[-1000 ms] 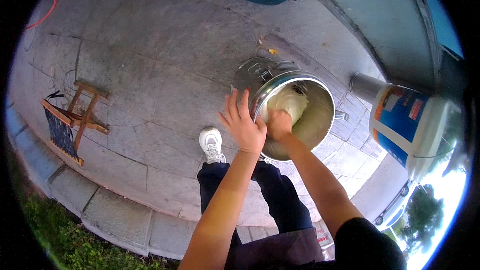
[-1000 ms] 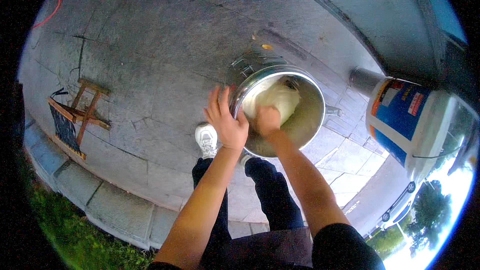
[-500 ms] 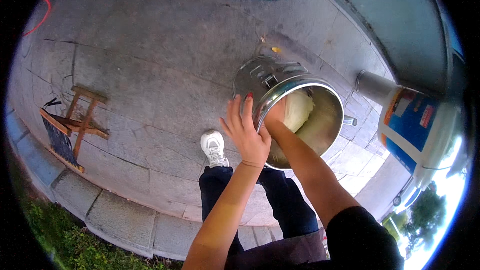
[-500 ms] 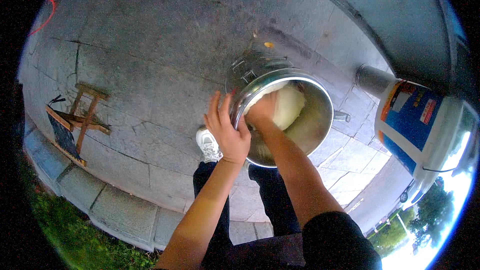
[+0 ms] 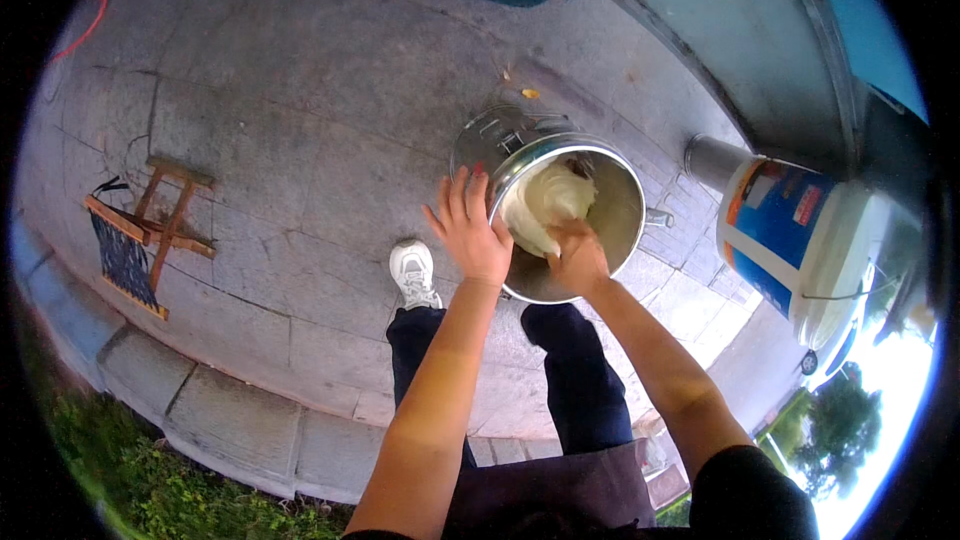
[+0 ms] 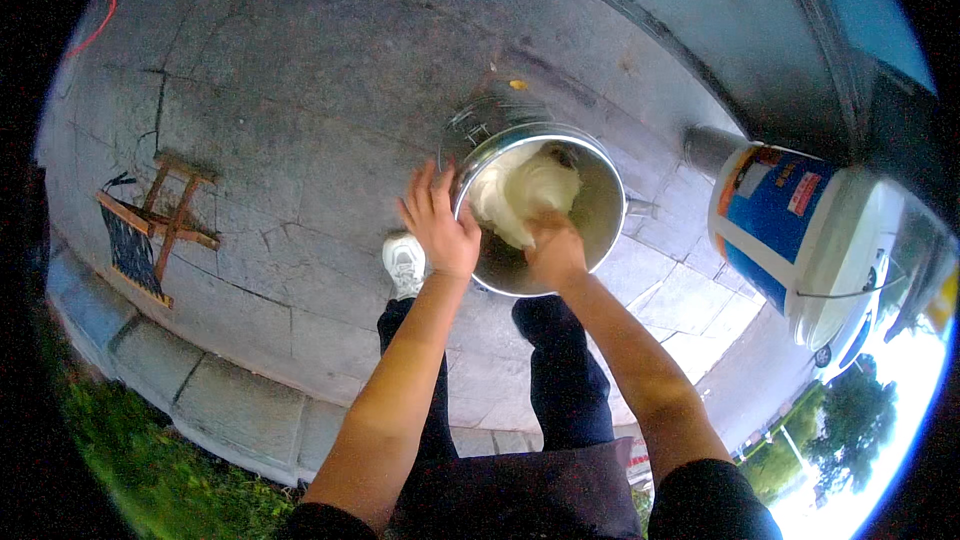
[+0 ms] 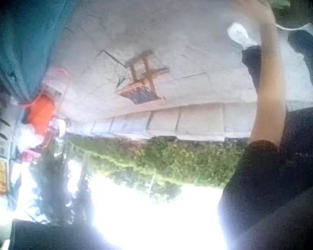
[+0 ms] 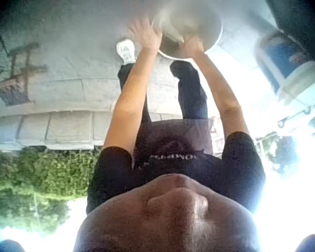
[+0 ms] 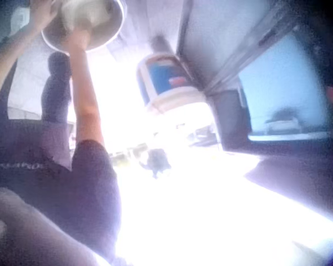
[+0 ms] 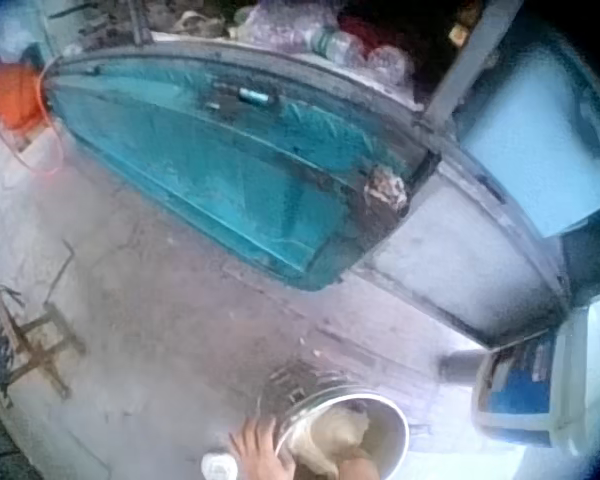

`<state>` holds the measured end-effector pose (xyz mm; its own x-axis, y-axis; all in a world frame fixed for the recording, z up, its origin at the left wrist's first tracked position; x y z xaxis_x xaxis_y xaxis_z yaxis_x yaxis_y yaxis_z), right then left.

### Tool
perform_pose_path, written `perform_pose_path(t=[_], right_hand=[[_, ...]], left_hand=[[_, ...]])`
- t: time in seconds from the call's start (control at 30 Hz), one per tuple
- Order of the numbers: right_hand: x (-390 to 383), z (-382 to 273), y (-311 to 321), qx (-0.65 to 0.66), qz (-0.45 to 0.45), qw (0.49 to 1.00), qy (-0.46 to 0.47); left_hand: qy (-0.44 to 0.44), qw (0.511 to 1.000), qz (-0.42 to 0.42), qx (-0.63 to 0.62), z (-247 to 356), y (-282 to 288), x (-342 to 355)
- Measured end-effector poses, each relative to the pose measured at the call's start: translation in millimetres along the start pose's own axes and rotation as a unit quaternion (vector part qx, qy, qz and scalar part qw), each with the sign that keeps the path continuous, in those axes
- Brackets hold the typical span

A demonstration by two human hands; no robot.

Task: The person rolls out dough on a white cutting board using a rolling pin, then places it on a flat-top grill. They use tongs to flip the cooking dough and a spatula to press it. The person also handles a large metal pot containing dough, kneading it by hand.

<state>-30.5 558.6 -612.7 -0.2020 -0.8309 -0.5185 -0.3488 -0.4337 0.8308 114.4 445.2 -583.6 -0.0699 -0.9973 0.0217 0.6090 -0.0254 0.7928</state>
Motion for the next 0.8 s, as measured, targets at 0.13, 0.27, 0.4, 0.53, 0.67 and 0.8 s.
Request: perform_pose_path(t=[0.13, 0.27, 0.4, 0.53, 0.67, 0.8], right_hand=[[56, 39, -21, -0.017, 0.092, 0.991, -0.100], [112, 52, -79, 0.058, -0.171, 0.975, -0.127], [149, 83, -122, 0.070, -0.248, 0.966, -0.026], [129, 77, -121, 0.162, -0.369, 0.912, -0.076], [42, 70, -98, 0.211, -0.287, 0.925, -0.136], [-16, 1, -8, 0.093, -0.347, 0.933, -0.002]], left_hand=[[-0.006, 0.999, 0.014, -0.042, 7, 0, -3], [0.017, 0.997, 0.041, -0.059, -7, 9, 1], [0.022, 0.997, 0.029, -0.066, -2, 6, 2], [0.022, 0.997, 0.028, -0.062, -2, 3, 2], [0.005, 0.999, 0.026, -0.045, -1, 6, -4], [-0.007, 1.000, 0.010, -0.010, 2, 19, 5]])
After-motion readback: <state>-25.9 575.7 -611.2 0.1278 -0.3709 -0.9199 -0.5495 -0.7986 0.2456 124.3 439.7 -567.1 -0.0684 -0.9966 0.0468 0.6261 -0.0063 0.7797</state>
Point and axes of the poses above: each hand's wrist, its own x-axis towards the middle knuckle, its own y-axis out of the back of the hand, z = x × y, the point moved 8 cm from there along x, towards the middle knuckle, and after that the axes turned 11 degrees about z, right-handed, at the moved point
